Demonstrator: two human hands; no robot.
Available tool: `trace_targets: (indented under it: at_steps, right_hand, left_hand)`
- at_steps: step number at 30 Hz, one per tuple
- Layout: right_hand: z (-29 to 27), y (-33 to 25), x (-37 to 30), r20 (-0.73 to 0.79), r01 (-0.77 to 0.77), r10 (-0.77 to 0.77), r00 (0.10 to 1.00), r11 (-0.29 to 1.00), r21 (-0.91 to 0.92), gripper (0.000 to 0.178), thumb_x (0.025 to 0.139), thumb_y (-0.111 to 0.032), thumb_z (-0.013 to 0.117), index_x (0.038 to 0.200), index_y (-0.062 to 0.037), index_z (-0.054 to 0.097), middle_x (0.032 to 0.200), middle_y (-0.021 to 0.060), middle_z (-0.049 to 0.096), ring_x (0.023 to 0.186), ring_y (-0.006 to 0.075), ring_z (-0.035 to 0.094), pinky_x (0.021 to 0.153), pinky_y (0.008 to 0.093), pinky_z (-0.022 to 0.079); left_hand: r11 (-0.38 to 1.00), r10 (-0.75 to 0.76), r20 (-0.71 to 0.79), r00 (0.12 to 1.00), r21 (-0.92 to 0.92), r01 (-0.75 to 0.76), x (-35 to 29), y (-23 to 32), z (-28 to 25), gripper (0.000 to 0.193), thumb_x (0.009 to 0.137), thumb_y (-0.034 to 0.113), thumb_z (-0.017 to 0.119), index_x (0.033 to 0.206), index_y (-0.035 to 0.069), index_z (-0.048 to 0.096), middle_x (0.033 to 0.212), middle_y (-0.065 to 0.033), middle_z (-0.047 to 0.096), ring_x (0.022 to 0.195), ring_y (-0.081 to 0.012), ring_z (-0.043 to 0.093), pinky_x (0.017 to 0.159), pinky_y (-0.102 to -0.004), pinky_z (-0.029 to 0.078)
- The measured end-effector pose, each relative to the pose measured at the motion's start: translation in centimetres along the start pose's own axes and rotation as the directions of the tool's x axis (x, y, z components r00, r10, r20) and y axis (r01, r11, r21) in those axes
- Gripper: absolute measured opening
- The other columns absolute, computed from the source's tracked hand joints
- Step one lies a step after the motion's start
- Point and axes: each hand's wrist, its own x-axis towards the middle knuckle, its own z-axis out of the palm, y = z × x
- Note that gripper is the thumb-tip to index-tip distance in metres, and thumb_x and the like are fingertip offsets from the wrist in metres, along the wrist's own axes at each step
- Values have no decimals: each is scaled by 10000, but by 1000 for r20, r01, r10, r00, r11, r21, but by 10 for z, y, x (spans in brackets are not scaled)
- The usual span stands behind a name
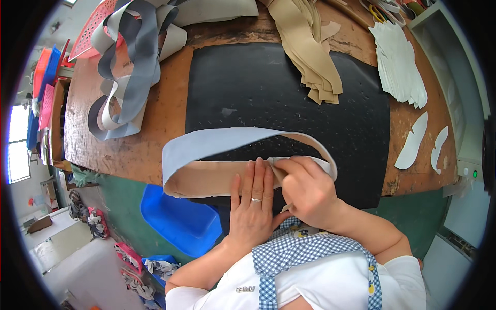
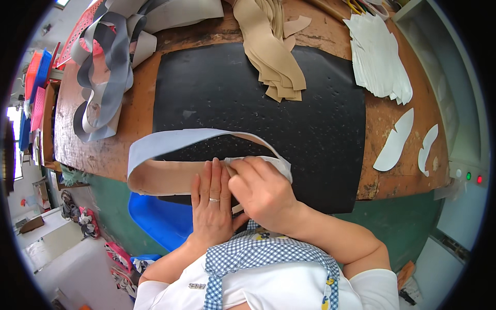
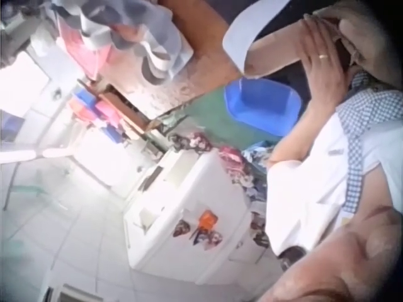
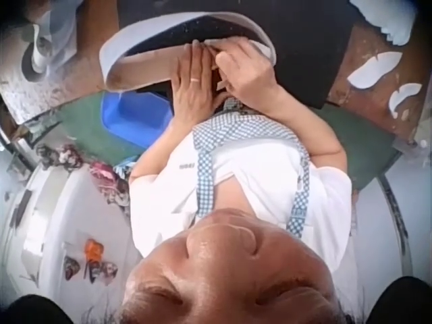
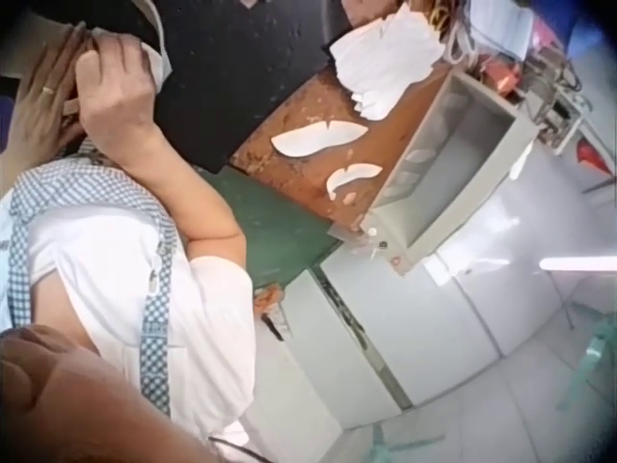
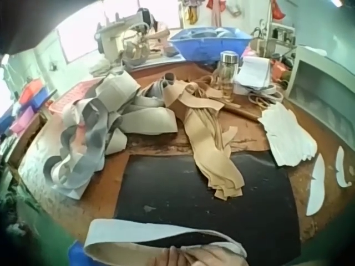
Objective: Manually aligning shoe upper components and feeding them into a gluing or heat-press machine.
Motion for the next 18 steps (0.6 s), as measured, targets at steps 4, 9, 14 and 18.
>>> trace_targets:
  at_steps: [4, 9, 14, 18]
  right_hand:
    - [-7, -4, 7, 70, -37, 34, 997, 998, 50, 231, 692, 51, 708, 898, 40, 604, 999, 198, 678, 861, 331, 677, 679, 376, 570]
    - [-4, -15, 16, 155, -377, 356, 922, 915, 141, 247, 774, -17, 713, 987, 34, 600, 850, 173, 673, 761, 280, 687, 620, 331, 552]
    - [-5, -6, 18, 138, -448, 430, 892, 879, 161, 91, 858, -23, 735, 871, 20, 656, 725, 122, 684, 595, 196, 689, 496, 278, 501]
    - [-4, -7, 13, 100, -452, 444, 890, 889, 75, 116, 824, 0, 736, 780, 19, 630, 661, 116, 656, 528, 189, 652, 468, 273, 479]
  left_hand:
    - [1000, -12, 19, 1000, 1, 12, 0, -1, 1, 948, 907, 612, 525, 1511, -87, 313, 1598, -251, 278, 1518, -368, 212, 1220, -536, 100]
    - [999, 16, 11, 1000, 41, -16, -2, -4, 3, 956, 894, 630, 530, 1502, -82, 335, 1591, -249, 300, 1513, -365, 230, 1218, -548, 98]
    - [1000, 10, -3, 1000, 5, -10, 0, -5, 4, 942, 877, 633, 544, 1478, -75, 387, 1569, -242, 349, 1497, -361, 277, 1212, -552, 126]
    - [999, 24, -21, 999, 39, -23, -1, -6, 5, 888, 882, 613, 544, 1459, -54, 435, 1550, -224, 395, 1472, -344, 335, 1206, -539, 164]
